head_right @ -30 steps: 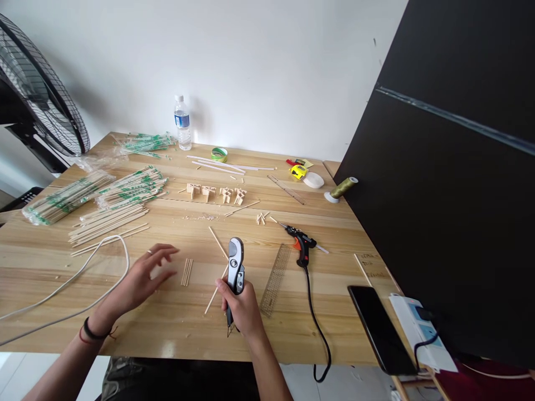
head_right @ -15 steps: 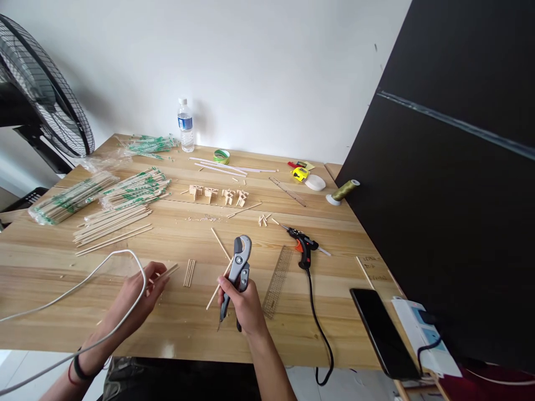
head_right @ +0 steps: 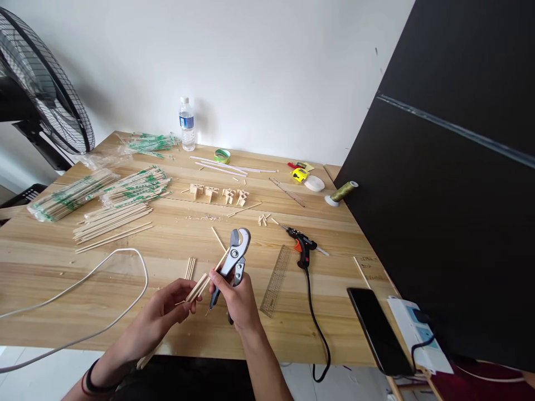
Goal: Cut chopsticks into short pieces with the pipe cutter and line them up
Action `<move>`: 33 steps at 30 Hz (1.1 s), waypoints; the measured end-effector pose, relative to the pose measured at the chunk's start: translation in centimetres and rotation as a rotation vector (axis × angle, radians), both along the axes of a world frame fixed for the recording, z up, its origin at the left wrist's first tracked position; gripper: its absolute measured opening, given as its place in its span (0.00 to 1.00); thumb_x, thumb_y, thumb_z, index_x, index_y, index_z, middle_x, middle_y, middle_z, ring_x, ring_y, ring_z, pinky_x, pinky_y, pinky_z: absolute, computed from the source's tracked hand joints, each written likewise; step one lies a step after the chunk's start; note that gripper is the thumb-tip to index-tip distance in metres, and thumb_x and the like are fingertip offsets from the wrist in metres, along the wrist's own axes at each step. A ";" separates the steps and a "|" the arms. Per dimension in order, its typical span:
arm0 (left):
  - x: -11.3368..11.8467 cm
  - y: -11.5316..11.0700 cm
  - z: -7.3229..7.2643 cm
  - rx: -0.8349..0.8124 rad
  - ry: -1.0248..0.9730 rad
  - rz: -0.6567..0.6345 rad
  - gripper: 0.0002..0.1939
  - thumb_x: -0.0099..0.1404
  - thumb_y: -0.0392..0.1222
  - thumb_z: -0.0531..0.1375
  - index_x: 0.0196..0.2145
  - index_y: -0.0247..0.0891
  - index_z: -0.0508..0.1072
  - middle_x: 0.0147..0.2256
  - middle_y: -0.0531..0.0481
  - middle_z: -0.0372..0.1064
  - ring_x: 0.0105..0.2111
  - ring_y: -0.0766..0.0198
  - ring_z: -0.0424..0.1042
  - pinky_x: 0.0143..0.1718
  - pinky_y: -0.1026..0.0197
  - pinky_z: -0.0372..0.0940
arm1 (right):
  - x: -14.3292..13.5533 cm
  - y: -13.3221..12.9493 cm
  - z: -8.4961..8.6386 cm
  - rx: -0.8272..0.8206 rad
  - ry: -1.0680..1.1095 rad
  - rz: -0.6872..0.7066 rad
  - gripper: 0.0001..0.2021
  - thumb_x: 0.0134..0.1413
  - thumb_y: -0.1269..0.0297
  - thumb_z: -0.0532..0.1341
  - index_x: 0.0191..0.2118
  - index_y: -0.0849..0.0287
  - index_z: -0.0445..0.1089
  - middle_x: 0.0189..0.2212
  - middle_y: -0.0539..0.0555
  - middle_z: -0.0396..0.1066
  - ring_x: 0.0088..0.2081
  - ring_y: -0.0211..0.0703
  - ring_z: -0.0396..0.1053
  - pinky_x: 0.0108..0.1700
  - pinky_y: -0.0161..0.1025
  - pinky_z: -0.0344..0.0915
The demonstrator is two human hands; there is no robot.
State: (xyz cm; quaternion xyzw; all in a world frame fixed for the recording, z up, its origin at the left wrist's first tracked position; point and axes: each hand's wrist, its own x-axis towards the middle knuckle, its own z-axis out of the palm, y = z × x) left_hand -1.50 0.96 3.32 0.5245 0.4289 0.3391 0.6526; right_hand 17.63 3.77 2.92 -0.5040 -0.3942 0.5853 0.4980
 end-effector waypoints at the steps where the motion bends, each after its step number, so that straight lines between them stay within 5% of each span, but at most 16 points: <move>1: 0.0 0.0 -0.1 -0.015 -0.019 0.000 0.14 0.71 0.49 0.61 0.51 0.43 0.74 0.42 0.46 0.76 0.39 0.60 0.74 0.38 0.60 0.69 | 0.0 0.0 0.0 0.004 -0.011 0.004 0.13 0.55 0.53 0.71 0.34 0.58 0.74 0.22 0.49 0.72 0.27 0.43 0.70 0.36 0.39 0.67; 12: 0.6 -0.2 -0.4 -0.109 -0.211 0.025 0.15 0.71 0.46 0.64 0.51 0.38 0.77 0.39 0.46 0.77 0.37 0.60 0.73 0.37 0.62 0.67 | -0.3 -0.1 -0.3 -0.046 -0.046 -0.061 0.18 0.52 0.49 0.72 0.33 0.58 0.71 0.16 0.44 0.64 0.18 0.36 0.59 0.24 0.36 0.56; 24: 0.9 -0.2 -0.5 -0.086 -0.253 0.055 0.11 0.72 0.43 0.62 0.48 0.37 0.78 0.38 0.46 0.75 0.36 0.61 0.72 0.35 0.62 0.66 | -1.3 -0.7 -0.8 0.021 -0.005 -0.073 0.18 0.53 0.52 0.73 0.42 0.58 0.72 0.30 0.49 0.71 0.32 0.43 0.68 0.39 0.41 0.67; 33: 0.9 -0.1 -0.2 -0.109 -0.212 0.073 0.12 0.71 0.46 0.64 0.46 0.35 0.78 0.35 0.46 0.76 0.32 0.64 0.71 0.33 0.63 0.65 | -1.6 -0.8 -0.9 0.032 -0.041 -0.074 0.18 0.54 0.52 0.72 0.41 0.58 0.72 0.30 0.49 0.71 0.33 0.43 0.68 0.40 0.40 0.67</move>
